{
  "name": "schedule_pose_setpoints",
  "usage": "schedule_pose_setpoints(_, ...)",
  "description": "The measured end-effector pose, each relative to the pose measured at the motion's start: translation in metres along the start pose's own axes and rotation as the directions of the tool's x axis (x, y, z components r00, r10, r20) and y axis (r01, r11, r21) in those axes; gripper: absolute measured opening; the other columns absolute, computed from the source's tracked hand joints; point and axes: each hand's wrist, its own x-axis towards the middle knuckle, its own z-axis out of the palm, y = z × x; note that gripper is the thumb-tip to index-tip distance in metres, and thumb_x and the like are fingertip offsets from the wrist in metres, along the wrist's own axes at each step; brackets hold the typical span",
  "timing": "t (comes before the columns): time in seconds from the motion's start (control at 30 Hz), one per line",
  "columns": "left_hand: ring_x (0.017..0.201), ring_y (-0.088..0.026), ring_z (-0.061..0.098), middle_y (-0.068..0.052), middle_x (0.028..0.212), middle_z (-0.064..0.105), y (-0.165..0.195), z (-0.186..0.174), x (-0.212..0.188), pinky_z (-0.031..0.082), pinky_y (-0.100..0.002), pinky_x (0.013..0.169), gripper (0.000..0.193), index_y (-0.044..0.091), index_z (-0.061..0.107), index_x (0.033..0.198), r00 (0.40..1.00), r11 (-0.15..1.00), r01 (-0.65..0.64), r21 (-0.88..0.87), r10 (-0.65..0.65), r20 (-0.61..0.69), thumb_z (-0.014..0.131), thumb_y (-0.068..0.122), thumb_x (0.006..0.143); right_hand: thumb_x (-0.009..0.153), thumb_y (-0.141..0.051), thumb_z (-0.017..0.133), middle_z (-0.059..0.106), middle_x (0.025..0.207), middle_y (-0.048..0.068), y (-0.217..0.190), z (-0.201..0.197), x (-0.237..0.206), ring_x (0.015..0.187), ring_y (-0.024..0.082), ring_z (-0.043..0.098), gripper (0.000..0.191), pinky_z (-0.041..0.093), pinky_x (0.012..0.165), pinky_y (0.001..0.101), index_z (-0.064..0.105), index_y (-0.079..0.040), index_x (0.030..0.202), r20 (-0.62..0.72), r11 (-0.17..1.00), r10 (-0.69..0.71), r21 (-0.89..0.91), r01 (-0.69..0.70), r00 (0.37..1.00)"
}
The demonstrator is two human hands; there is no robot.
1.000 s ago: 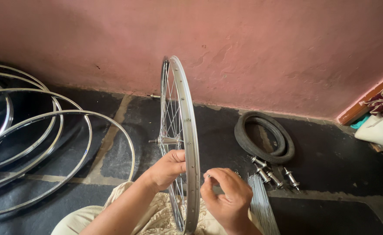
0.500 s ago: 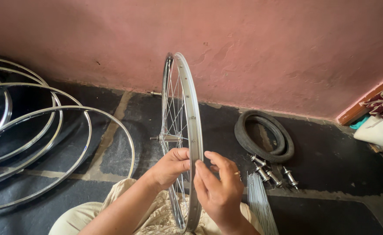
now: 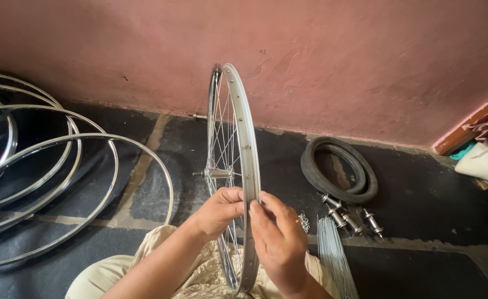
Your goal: The person sits on the floor with a bicycle rim propped against their lap and threads spokes through the hub, hooking each spoke end into the rim eyelets and rotating the wheel as they work around it. Spare rims, hubs, and a pile of loose spokes lie on the floor beside them.
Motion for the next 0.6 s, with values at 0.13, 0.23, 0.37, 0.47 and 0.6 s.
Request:
schedule_pose_setpoints(0.13,0.096,-0.013,0.067,-0.003,0.102,0.076,-0.001,-0.001,0.001,0.052,-0.032,0.093,0.026,0.004,0.075,0.106,1.000,1.000,-0.007,0.005,0.007,-0.020,0.080,0.024,0.090,0.083,0.004,0.078,0.069,0.114,0.015,0.003,0.004,-0.002,0.090,0.022,0.072,0.026,0.060,0.075,0.0303,0.073,0.001,0.109,-0.023,0.991,0.103,0.084,-0.101,0.994)
schedule_pose_setpoints(0.23,0.095,-0.012,0.068,-0.003,0.101,0.076,-0.003,-0.003,0.004,0.052,-0.031,0.092,0.025,0.004,0.075,0.105,1.000,1.000,-0.003,0.004,0.003,-0.019,0.080,0.023,0.090,0.083,0.005,0.078,0.069,0.114,0.015,0.008,0.004,-0.003,0.085,0.019,0.073,0.026,0.060,0.070,0.0277,0.073,0.001,0.109,-0.005,0.982,0.138,0.131,-0.136,0.990)
schedule_pose_setpoints(0.37,0.093,-0.012,0.067,-0.003,0.100,0.076,-0.005,-0.004,0.005,0.052,-0.030,0.091,0.022,0.004,0.075,0.105,1.000,1.000,-0.014,-0.009,0.014,-0.010,0.080,0.021,0.092,0.084,0.005,0.077,0.068,0.115,0.016,0.013,0.004,-0.006,0.086,0.021,0.072,0.027,0.060,0.073,0.0288,0.072,-0.001,0.110,0.004,0.987,0.091,0.130,-0.091,0.996)
schedule_pose_setpoints(0.47,0.093,-0.012,0.068,-0.003,0.100,0.076,-0.007,-0.004,0.006,0.053,-0.030,0.091,0.020,0.004,0.075,0.105,0.999,1.000,-0.026,-0.015,0.026,-0.020,0.079,0.019,0.092,0.084,0.005,0.075,0.067,0.115,0.018,0.013,0.004,-0.009,0.097,0.030,0.072,0.030,0.060,0.081,0.0341,0.069,0.002,0.113,-0.007,0.999,-0.036,-0.015,0.036,0.999)
schedule_pose_setpoints(0.6,0.093,-0.012,0.068,-0.003,0.100,0.076,-0.008,-0.003,0.009,0.053,-0.030,0.090,0.017,0.005,0.074,0.104,0.998,0.998,-0.033,-0.052,0.031,-0.048,0.077,0.017,0.094,0.085,0.006,0.075,0.067,0.115,0.019,0.014,0.006,-0.010,0.098,0.032,0.073,0.028,0.061,0.083,0.0358,0.067,0.007,0.112,-0.011,0.995,-0.088,-0.055,0.087,0.996)
